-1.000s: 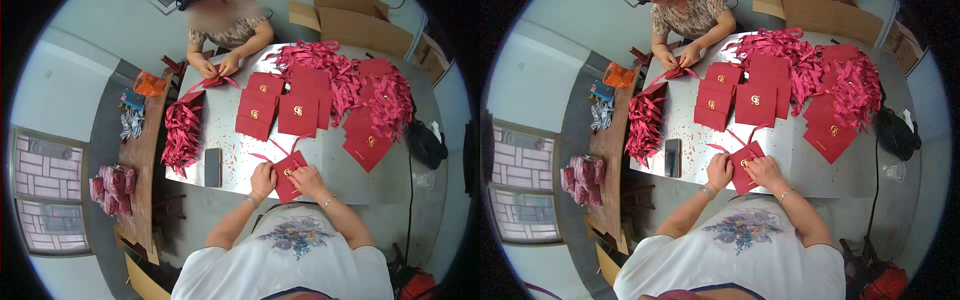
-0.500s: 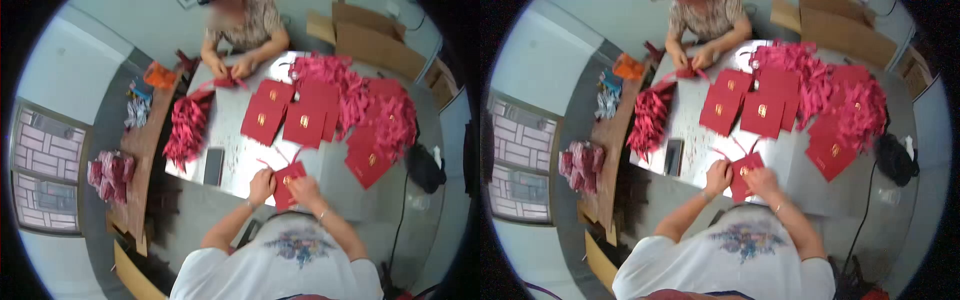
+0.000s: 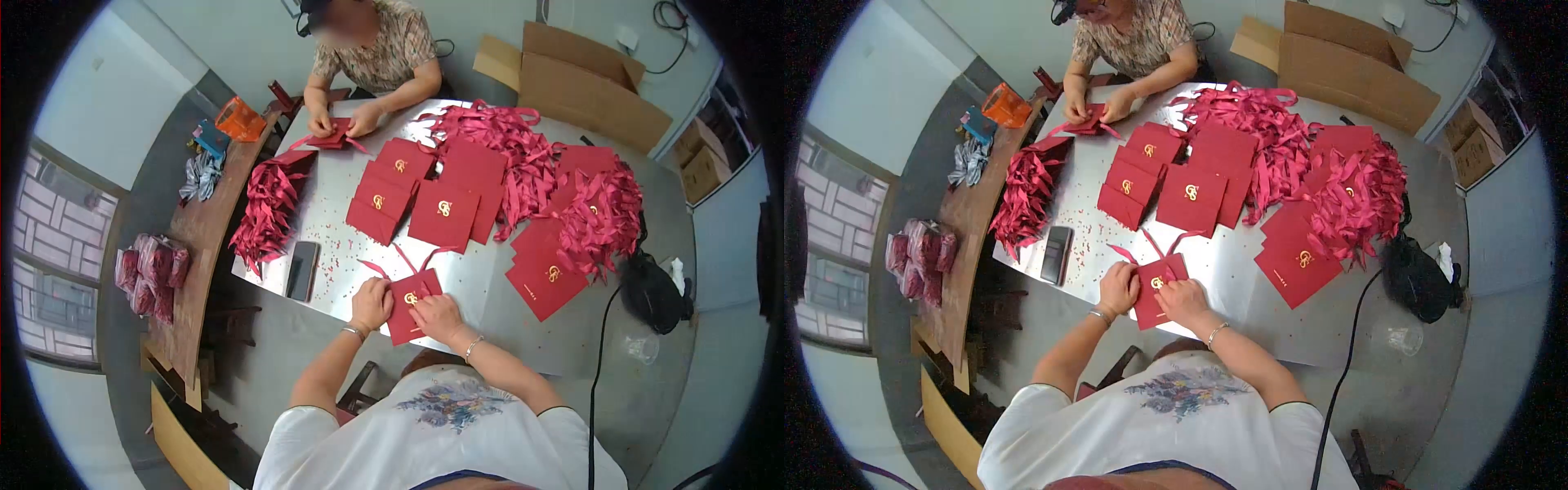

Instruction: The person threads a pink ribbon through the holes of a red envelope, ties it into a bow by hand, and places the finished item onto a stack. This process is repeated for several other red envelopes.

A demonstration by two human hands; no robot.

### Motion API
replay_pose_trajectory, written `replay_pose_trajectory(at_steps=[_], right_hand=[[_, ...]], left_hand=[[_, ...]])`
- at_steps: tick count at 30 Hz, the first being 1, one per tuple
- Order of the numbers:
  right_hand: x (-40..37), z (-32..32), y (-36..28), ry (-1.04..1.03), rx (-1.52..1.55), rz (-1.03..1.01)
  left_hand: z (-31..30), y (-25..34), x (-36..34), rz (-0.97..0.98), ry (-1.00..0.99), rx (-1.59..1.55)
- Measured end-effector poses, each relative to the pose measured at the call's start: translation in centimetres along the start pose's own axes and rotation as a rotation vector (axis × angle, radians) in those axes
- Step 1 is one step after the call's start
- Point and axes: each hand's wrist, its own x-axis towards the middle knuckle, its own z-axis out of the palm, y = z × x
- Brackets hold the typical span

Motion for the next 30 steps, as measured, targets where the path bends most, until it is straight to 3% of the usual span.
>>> replay_pose_trajectory(at_steps=[19,21,22,23,24,26,30], right_hand=[[0.6,-0.1,-0.7,0.028,0.023,0.055],[0.6,0.5,-0.3,-0.094,0.069,0.180],[0.9,0.7,-0.4,-0.175,0.071,0.328],[0.5,1.3,-0.3,-0.009,0.194,0.369],[1.4,0.1,-1.3,-0.077,0.249,0.511],[1.9,0.0,-1.6,0.152,0.129,0.330],[3.3,-1.5,-3.8,0.093,0.047,0.215]], left_hand=[[0.1,-1.5,0.0,-0.031,0.005,-0.202],[1.0,-2.7,-0.3,-0.035,0.030,-0.310],[1.9,-3.5,-0.6,-0.138,-0.032,-0.337],[1.1,-3.0,-0.2,-0.230,-0.080,-0.426],[0.8,-3.1,0.0,-0.323,-0.131,-0.517],[0.5,-3.7,0.7,-0.437,-0.163,-0.778],[-0.2,-3.7,1.1,-0.500,-0.230,-0.924]])
